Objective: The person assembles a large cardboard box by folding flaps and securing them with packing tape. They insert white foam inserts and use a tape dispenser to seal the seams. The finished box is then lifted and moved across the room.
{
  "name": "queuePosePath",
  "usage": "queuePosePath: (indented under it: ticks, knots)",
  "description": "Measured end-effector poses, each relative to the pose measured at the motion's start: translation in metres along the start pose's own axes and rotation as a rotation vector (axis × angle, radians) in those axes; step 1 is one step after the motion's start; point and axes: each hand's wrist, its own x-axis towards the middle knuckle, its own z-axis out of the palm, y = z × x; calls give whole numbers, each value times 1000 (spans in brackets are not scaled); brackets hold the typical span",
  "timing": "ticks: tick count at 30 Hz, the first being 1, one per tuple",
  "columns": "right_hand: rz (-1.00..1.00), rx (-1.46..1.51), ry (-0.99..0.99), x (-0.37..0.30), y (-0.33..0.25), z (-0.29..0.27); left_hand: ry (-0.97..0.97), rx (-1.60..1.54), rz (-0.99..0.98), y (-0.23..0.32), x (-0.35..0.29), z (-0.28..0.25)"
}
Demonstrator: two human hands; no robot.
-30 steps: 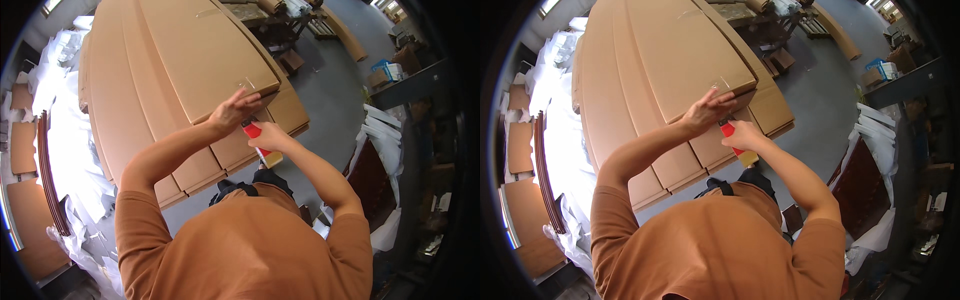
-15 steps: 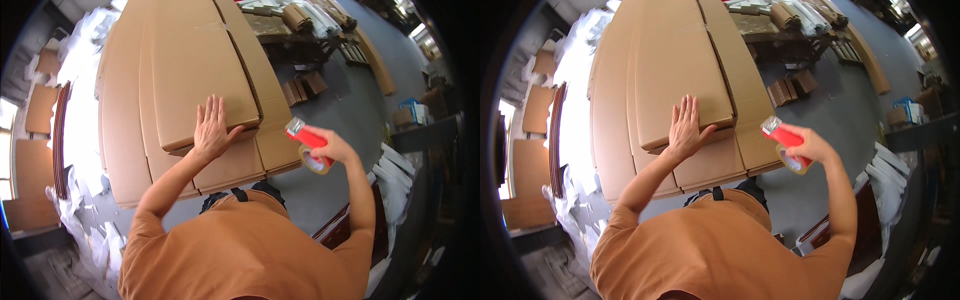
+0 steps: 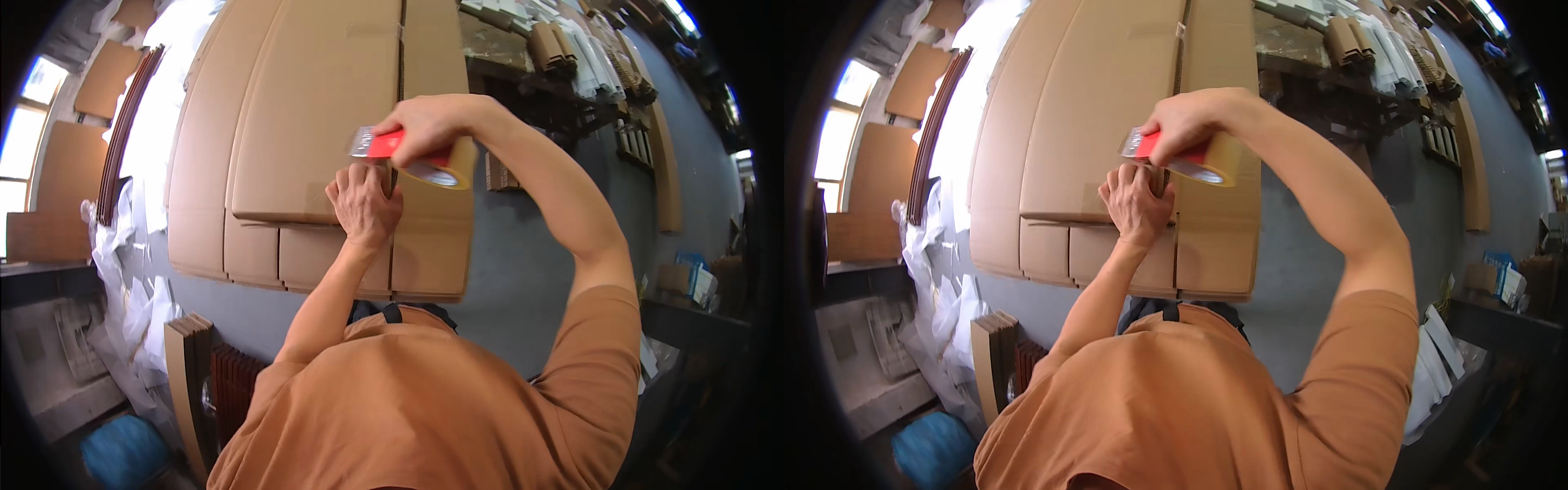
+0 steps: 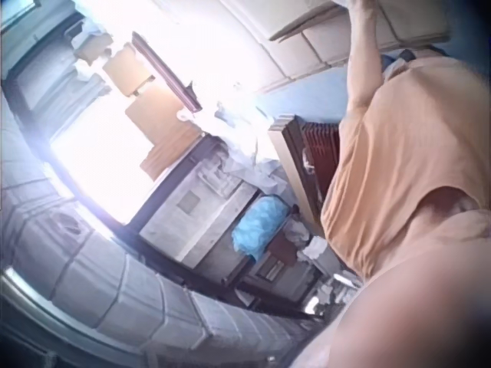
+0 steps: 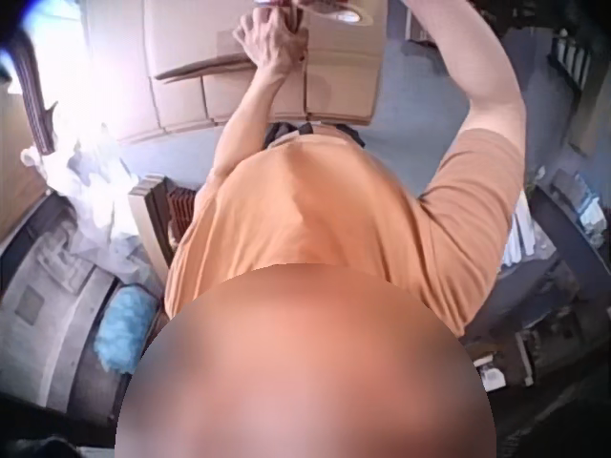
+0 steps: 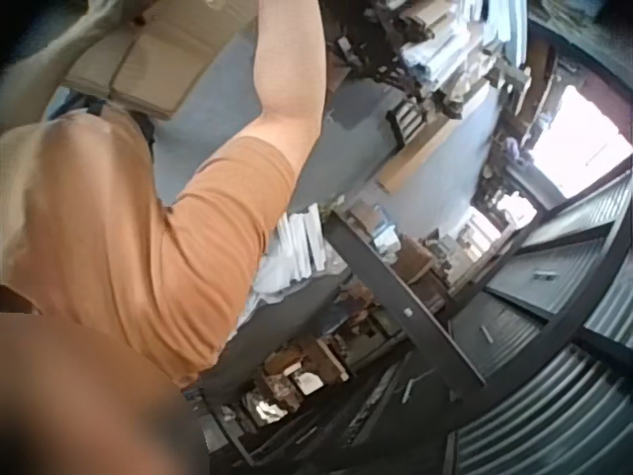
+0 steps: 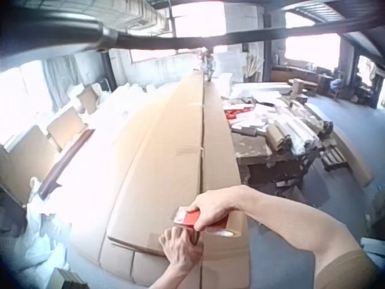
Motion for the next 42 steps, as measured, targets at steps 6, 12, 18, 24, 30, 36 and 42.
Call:
queuePosePath:
  ticks: [6, 12, 18, 24, 30, 36, 42]
  knots:
    - [121, -146, -134, -43, 79, 59, 4, -22, 77, 11, 3, -4]
    - [342, -327, -304, 9, 34, 104, -508, 701, 649, 18, 35, -3]
    - [211, 172, 222, -56, 92, 135, -1150, 1071, 884, 54, 68, -5]
    - [-427, 1824, 329, -63, 183, 238, -600, -109, 382, -35, 100, -5]
    - [-498, 1840, 217, -5, 123, 240, -597, 203, 306, -120, 104, -53]
    - [-437, 1972, 299, -26, 37, 351, -280, -473, 106, -200, 43, -109]
    - [-320, 2136, 1275, 127, -129, 385, -891, -1064, -100, -201, -95, -167]
